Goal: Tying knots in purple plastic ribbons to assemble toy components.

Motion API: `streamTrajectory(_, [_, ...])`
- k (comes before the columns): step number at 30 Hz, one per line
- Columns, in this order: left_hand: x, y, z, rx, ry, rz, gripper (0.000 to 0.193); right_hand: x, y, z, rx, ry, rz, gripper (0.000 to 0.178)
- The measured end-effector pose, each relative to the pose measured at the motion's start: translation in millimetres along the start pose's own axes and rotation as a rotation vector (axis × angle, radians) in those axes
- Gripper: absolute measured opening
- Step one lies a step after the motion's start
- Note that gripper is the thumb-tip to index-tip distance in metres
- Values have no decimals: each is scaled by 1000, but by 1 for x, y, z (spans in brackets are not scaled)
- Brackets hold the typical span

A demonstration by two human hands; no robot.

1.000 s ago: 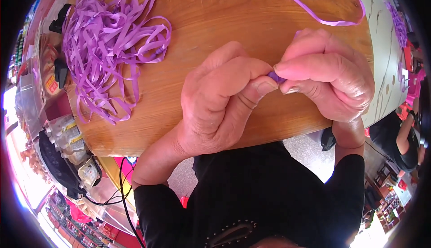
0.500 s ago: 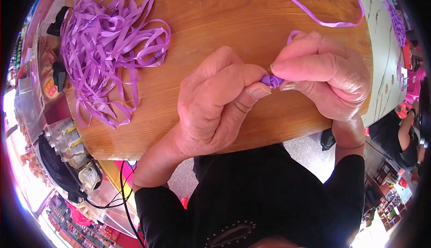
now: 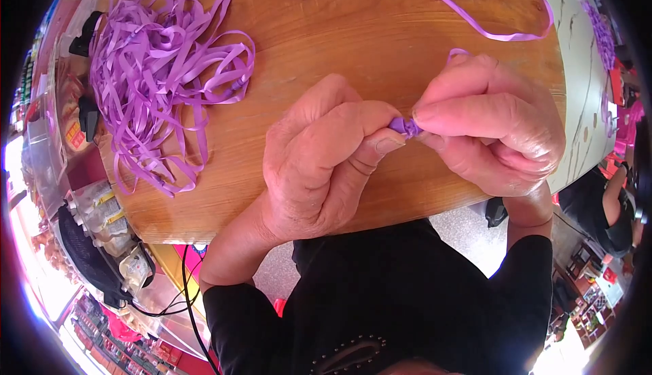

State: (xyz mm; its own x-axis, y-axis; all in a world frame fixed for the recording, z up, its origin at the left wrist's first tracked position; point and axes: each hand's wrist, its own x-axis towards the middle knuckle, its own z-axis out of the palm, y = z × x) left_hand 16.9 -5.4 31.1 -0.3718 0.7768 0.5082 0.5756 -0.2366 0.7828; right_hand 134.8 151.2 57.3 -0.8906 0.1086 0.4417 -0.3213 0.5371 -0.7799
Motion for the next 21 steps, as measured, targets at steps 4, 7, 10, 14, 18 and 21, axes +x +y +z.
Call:
streamTrajectory(4, [0, -1, -1, 4, 10, 7, 14, -2, 3, 1, -25, 59, -63, 29])
streamTrajectory(7, [0, -2, 0, -14, 21, 32, 13, -2, 3, 1, -73, 49, -95, 28])
streamTrajectory(10, [0, -1, 0, 3, 12, 19, 13, -3, 3, 2, -70, 37, -111, 30])
streamTrajectory(14, [0, 0, 1, 6, 22, 27, 15, -3, 5, 5, -90, 23, -165, 33])
streamTrajectory(18, [-1, -3, 1, 22, 33, 32, 17, -5, 7, 7, -167, 52, -200, 38])
streamTrajectory(21, [-1, -4, 3, 38, 46, 69, 17, -6, 4, 6, -189, 40, -184, 40])
